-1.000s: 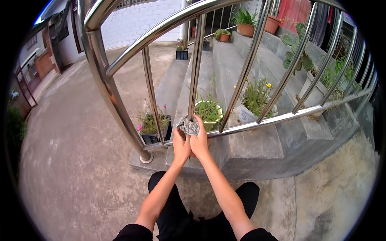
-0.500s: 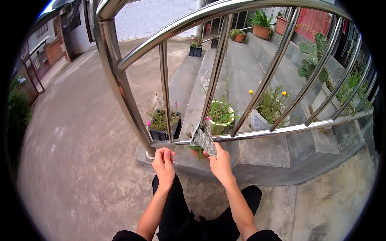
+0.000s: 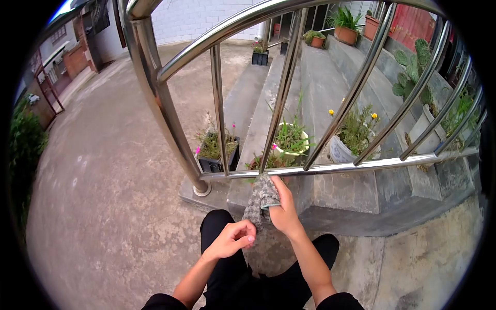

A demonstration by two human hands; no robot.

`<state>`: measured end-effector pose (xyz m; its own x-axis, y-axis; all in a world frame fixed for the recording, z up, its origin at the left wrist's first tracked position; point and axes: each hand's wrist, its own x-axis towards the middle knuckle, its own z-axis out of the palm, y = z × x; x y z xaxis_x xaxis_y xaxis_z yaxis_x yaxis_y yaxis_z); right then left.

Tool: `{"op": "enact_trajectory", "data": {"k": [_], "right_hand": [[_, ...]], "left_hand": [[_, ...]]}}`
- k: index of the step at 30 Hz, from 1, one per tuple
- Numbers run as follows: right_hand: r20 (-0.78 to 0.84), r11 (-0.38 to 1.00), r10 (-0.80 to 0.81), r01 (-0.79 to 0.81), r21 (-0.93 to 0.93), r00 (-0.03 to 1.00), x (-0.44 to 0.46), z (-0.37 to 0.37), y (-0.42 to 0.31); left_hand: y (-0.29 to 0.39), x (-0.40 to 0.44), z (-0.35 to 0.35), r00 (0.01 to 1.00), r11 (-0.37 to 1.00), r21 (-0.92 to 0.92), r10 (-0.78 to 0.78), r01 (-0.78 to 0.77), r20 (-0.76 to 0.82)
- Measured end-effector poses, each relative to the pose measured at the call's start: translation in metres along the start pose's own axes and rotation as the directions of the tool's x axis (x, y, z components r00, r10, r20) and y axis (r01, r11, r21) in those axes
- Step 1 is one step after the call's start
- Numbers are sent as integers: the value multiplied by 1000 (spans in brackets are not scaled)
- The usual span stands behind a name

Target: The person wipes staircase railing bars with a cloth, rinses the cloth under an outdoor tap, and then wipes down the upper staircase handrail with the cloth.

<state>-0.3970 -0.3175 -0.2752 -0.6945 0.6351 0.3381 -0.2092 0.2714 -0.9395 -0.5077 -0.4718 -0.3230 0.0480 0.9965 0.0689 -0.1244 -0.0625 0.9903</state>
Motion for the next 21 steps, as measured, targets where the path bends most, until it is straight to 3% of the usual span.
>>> {"op": "enact_trajectory", "data": {"k": [2,3,6,9,11,13,15,18,20,21], "right_hand": [[8,1000,11,-11,9,1000,10,4,-9],[-20,998,-34,35,48,999,18,9,-17],[-96,984,-166,172,54,981,35,22,-25],[-86,921,-292,304,242,952,72,35,-49],[-96,916,-320,334,222,942,94,42,-56],[-152,890,-455,446,-90,878,118,45,-57],[-159,793,-576,502,-344,802,133,47,-76],[-200,736,-629,492,-466,752,159,57,-95],[-228,725,-657,518,-454,719,183,66,-96],[-251,731,-658,523,-437,710,194,71,-98]], "left_hand": [[18,1,6,983,967,-213,109,-139,-148],[29,2,2,987,969,-207,110,-132,-114],[56,17,-9,981,959,222,189,-173,-50],[76,38,-14,951,894,401,275,-199,-142],[89,51,-19,944,896,421,252,-144,-214],[94,60,-20,931,909,395,252,-135,-263],[100,66,-21,812,929,307,338,-208,-475],[117,82,-33,612,792,541,583,-283,-534],[125,96,-50,426,701,680,694,-215,-580],[129,101,-61,406,654,748,716,-109,-567]]}}
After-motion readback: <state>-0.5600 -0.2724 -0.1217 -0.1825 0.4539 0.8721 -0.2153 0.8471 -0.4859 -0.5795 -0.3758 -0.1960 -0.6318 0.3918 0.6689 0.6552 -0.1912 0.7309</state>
